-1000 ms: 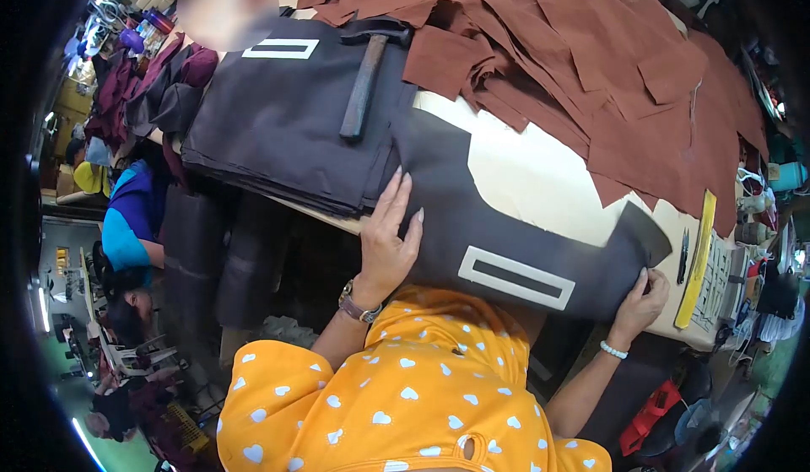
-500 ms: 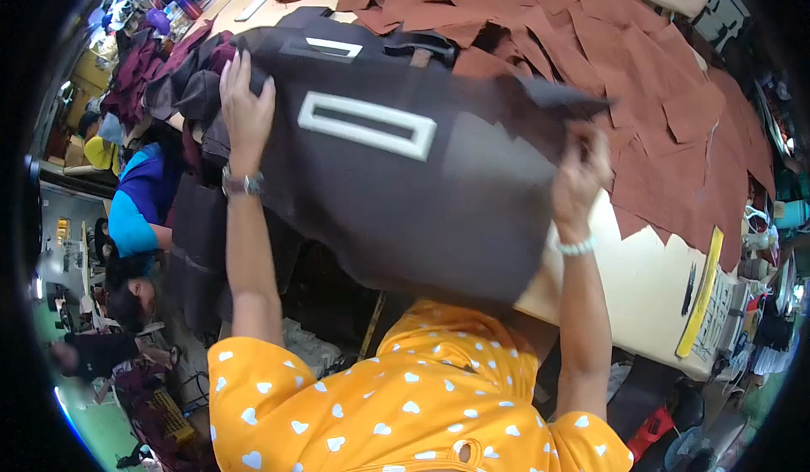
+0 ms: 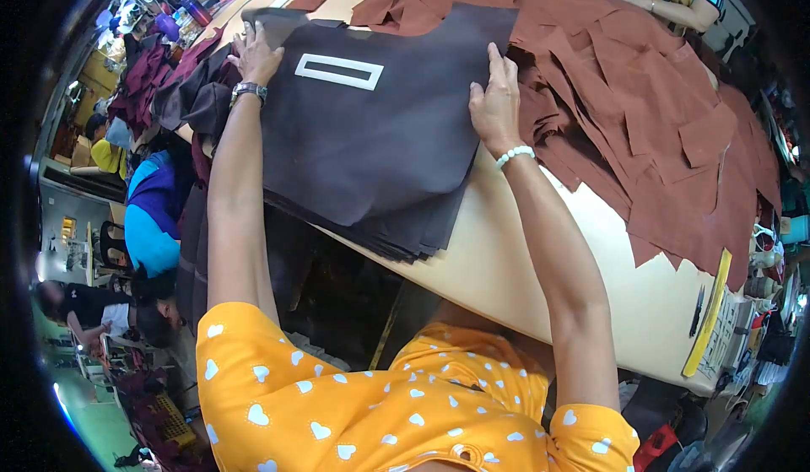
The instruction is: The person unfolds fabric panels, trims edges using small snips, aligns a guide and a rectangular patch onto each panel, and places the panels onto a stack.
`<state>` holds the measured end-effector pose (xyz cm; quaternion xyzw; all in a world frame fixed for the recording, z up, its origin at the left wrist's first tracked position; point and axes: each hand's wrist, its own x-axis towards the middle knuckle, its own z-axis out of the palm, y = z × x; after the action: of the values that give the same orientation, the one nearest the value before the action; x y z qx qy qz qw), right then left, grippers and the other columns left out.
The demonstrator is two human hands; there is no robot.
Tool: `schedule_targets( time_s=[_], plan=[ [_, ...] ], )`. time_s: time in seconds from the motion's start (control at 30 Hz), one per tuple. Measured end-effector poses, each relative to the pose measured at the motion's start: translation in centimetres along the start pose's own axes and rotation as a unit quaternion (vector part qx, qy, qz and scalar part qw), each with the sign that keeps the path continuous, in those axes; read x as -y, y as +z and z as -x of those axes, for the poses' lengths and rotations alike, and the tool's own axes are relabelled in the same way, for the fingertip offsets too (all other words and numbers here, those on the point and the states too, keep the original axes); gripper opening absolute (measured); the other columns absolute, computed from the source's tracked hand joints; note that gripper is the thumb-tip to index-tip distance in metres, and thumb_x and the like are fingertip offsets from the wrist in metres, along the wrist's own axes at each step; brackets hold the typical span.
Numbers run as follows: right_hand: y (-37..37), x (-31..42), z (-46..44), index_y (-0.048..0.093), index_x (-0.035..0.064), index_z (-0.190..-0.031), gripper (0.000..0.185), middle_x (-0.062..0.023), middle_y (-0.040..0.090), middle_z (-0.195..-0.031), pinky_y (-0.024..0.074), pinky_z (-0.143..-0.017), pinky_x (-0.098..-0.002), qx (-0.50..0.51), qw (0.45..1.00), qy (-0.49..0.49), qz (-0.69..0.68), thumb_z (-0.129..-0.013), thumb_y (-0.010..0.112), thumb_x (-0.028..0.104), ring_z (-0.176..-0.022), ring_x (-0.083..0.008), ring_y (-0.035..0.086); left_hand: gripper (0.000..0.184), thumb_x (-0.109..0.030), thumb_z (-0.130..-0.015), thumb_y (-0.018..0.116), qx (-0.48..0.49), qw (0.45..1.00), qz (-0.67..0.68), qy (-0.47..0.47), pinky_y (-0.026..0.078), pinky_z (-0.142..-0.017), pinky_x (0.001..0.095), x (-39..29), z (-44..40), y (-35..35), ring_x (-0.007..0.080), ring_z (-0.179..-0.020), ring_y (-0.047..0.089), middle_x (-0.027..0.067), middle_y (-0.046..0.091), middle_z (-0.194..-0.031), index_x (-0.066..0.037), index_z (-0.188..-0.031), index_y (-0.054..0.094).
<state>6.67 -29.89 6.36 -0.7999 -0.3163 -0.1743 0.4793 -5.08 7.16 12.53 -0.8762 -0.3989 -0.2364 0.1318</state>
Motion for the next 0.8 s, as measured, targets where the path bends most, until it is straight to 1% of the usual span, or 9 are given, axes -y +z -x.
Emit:
schedule_targets(
  time_s=[0.13,0.2,0.33,0.37,0.47,0.5,0.6,0.63,0.8],
  plan=[
    [0.0,-0.3,-0.2,0.034,-0.0034,-0.133,0.059,-0.0229,0.042,-0.126,0.0393,-0.096,-0.0374,0.011,1.000,0.008,-0.003,-0.079,0.058,0.003,-0.111,-0.0350,0.048,0.081,-0.053,-0.078,0.059,-0.070,0.994,0.079,0.031,0.016,-0.101,0.0662,-3.2,2.9,0.2,0.0393,-0.136,0.014,0.0158,0.018,-0.148,-0.015,-0.142,0.026],
    [-0.5,0.3,-0.2,0.031,-0.0033,-0.134,0.058,-0.0217,0.044,-0.122,0.0419,-0.091,-0.0365,-0.015,0.990,0.067,-0.120,-0.083,0.056,0.007,-0.106,-0.0310,0.051,0.081,-0.062,-0.079,0.050,-0.037,0.980,0.177,0.079,0.015,-0.100,0.0671,-5.4,5.6,0.4,0.0395,-0.136,0.015,0.0162,0.021,-0.147,-0.016,-0.142,0.028],
    [-1.8,-0.7,2.4,0.032,-0.0043,-0.129,0.045,-0.0147,0.057,-0.100,0.0493,-0.069,-0.0281,-0.038,0.960,0.167,-0.220,-0.089,0.049,0.007,-0.079,-0.0168,0.059,0.072,-0.062,-0.082,0.044,0.091,0.971,0.158,0.155,0.013,-0.101,0.0666,-7.4,10.2,0.5,0.0399,-0.134,0.019,0.0196,0.028,-0.143,-0.015,-0.137,0.038],
    [-1.8,-1.0,3.2,0.046,-0.0046,-0.117,0.030,-0.0112,0.061,-0.093,0.0490,-0.062,-0.0255,-0.027,0.942,0.201,-0.266,-0.089,0.049,0.005,-0.070,-0.0139,0.058,0.071,-0.061,-0.083,0.044,0.101,0.968,0.170,0.153,0.013,-0.101,0.0666,-7.4,10.5,0.9,0.0400,-0.134,0.019,0.0196,0.028,-0.143,-0.015,-0.137,0.038],
    [-3.0,-0.2,4.7,0.058,-0.0035,-0.098,0.015,-0.0070,0.061,-0.085,0.0479,-0.060,-0.0265,0.121,0.916,0.304,-0.233,-0.086,0.053,0.004,-0.069,-0.0115,0.057,0.070,-0.057,-0.084,0.044,0.142,0.968,0.149,0.143,0.011,-0.101,0.0664,-8.2,10.1,0.5,0.0401,-0.134,0.018,0.0186,0.028,-0.143,-0.011,-0.136,0.037],
    [-2.4,-1.0,4.8,0.061,-0.0025,-0.082,0.009,-0.0085,0.062,-0.080,0.0479,-0.058,-0.0312,0.108,0.938,0.281,-0.170,-0.082,0.057,0.005,-0.066,-0.0174,0.060,0.070,-0.056,-0.084,0.045,0.151,0.970,0.136,0.132,0.011,-0.101,0.0663,-8.6,9.9,0.2,0.0400,-0.134,0.018,0.0183,0.028,-0.143,-0.010,-0.136,0.037],
    [-1.4,-0.6,4.3,0.062,-0.0015,-0.081,0.010,-0.0152,0.062,-0.081,0.0476,-0.059,-0.0391,0.057,0.997,0.036,0.034,-0.078,0.058,0.007,-0.065,-0.0298,0.062,0.070,-0.054,-0.085,0.045,0.112,0.971,0.151,0.147,0.013,-0.101,0.0662,-10.1,10.0,-0.5,0.0395,-0.134,0.020,0.0174,0.029,-0.143,-0.007,-0.135,0.037],
    [-1.1,-0.1,4.1,0.060,-0.0014,-0.082,0.011,-0.0193,0.062,-0.086,0.0480,-0.063,-0.0456,0.036,0.999,-0.024,0.023,-0.077,0.057,0.008,-0.069,-0.0399,0.060,0.069,-0.055,-0.085,0.044,0.095,0.968,0.174,0.152,0.014,-0.101,0.0662,-11.1,10.4,-0.6,0.0393,-0.134,0.021,0.0172,0.029,-0.143,-0.008,-0.135,0.038],
    [1.3,2.2,3.8,0.053,-0.0014,-0.094,0.022,-0.0218,0.061,-0.087,0.0501,-0.065,-0.0455,0.162,0.977,0.041,0.129,-0.075,0.058,0.009,-0.075,-0.0397,0.063,0.061,-0.052,-0.085,0.047,0.074,0.964,0.178,0.182,0.017,-0.100,0.0663,-13.0,12.2,-0.2,0.0388,-0.131,0.027,0.0165,0.035,-0.139,-0.013,-0.132,0.044]
  ],
)
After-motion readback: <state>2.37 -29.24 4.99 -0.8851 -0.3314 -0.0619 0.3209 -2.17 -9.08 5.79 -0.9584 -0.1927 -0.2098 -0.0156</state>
